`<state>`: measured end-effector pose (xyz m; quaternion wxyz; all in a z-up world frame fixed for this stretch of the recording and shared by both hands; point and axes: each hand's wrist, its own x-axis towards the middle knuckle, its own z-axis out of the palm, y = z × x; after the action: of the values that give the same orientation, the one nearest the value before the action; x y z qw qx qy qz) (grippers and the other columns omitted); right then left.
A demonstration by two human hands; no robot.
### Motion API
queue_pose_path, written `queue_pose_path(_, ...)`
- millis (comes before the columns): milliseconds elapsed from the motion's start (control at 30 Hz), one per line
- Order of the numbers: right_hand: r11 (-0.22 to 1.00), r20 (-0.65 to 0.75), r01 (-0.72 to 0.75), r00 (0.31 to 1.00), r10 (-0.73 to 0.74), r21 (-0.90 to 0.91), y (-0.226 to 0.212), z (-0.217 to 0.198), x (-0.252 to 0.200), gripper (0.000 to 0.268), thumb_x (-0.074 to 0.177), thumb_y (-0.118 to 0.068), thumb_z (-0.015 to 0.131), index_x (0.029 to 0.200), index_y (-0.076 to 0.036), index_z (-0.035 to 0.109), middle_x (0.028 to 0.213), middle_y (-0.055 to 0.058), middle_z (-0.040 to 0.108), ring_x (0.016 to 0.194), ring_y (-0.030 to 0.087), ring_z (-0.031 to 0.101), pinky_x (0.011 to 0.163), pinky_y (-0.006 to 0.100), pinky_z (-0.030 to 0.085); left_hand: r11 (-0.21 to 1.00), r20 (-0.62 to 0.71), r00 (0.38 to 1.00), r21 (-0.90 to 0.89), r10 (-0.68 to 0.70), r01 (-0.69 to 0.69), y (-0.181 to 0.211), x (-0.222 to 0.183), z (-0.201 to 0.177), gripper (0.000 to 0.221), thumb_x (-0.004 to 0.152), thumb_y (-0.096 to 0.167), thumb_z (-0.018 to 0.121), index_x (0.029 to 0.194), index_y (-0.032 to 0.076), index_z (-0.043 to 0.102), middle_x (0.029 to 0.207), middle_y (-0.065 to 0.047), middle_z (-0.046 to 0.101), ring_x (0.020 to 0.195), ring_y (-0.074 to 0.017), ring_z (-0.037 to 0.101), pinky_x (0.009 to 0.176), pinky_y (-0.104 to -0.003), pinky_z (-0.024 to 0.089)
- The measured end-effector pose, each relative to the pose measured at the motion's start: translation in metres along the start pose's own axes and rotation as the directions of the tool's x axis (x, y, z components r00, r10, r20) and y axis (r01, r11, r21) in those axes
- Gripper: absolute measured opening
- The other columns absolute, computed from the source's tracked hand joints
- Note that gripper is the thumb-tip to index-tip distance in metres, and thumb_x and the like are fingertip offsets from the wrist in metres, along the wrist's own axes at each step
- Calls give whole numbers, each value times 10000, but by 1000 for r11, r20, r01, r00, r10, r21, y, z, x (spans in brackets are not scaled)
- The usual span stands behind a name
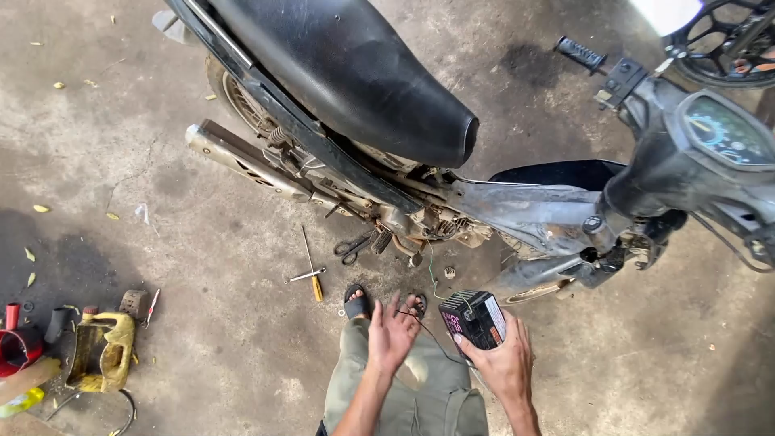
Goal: The person installs a new battery into a motorcycle by placing it into position, then connects the electrical wiring and components to the battery terminals by hand.
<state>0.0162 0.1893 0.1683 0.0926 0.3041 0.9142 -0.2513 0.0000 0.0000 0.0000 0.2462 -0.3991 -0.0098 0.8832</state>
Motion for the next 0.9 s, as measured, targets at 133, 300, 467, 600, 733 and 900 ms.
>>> queue_pose_path(133, 991, 41, 105, 994, -102, -78, 21, 31, 40, 887, 578, -466, 942, 1274, -34, 602, 1026, 106, 651, 936, 267, 607, 873, 411, 515, 999, 64, 998, -19, -30, 31, 20, 18, 2, 590, 1022, 503, 489, 1460, 108, 474, 1307, -202, 626, 744, -218, 583, 648, -319, 541)
queue_pose_path(300, 920, 95, 368, 929, -358, -135, 35, 82, 105, 909, 566, -461, 943, 1307, -67, 595, 1012, 82, 610, 952, 253, 569, 913, 394, 462, 973, -129, 972, 144, 197, -179, 30, 29, -25, 567, 939, 97, 415, 1501, 70, 492, 1048, -107, 632, 789, -164, 546, 711, -265, 488)
queue_pose_path(467, 876, 293, 462, 864, -409, -140, 13, 109, 154, 918, 563, -487, 939, 1318, -104, 582, 1137, 60, 628, 1055, 235, 599, 985, 408, 447, 904, -106, 900, 130, 422, -408, 48, 22, -53, 593, 876, 33, 456, 1466, 91, 443, 1278, -196, 554, 1171, -343, 545, 1009, -434, 452)
queue_pose_path(600, 869, 367, 492, 801, -473, 46, -18, 118, 170, 996, 512, -431, 1011, 1348, -102, 582, 1159, 46, 645, 1094, 214, 616, 1018, 393, 474, 782, -129, 815, 399, 565, -479, 81, 35, -54, 379, 1106, 361, 405, 1253, 70, 598, 707, -76, 543, 483, -124, 430, 423, -275, 313)
queue_pose_path(733, 848, 340, 518, 783, -521, 109, -19, 154, 193, 952, 544, -388, 966, 1355, -89, 568, 1173, 51, 640, 1087, 213, 628, 975, 389, 493, 703, -75, 804, 538, 590, -466, 124, 129, -78, 406, 1052, 106, 440, 1435, -3, 516, 968, -160, 664, 554, -139, 482, 425, -240, 313)
queue_pose_path(900, 813, 392, 581, 758, -521, -44, -1, 203, 234, 936, 611, -480, 957, 1377, -98, 577, 1100, 111, 659, 1124, 277, 609, 1005, 468, 470, 971, 72, 986, 178, 147, -158, 163, 307, -164, 406, 1064, 442, 487, 1200, 85, 625, 1379, -223, 639, 855, -282, 753, 386, -136, 411)
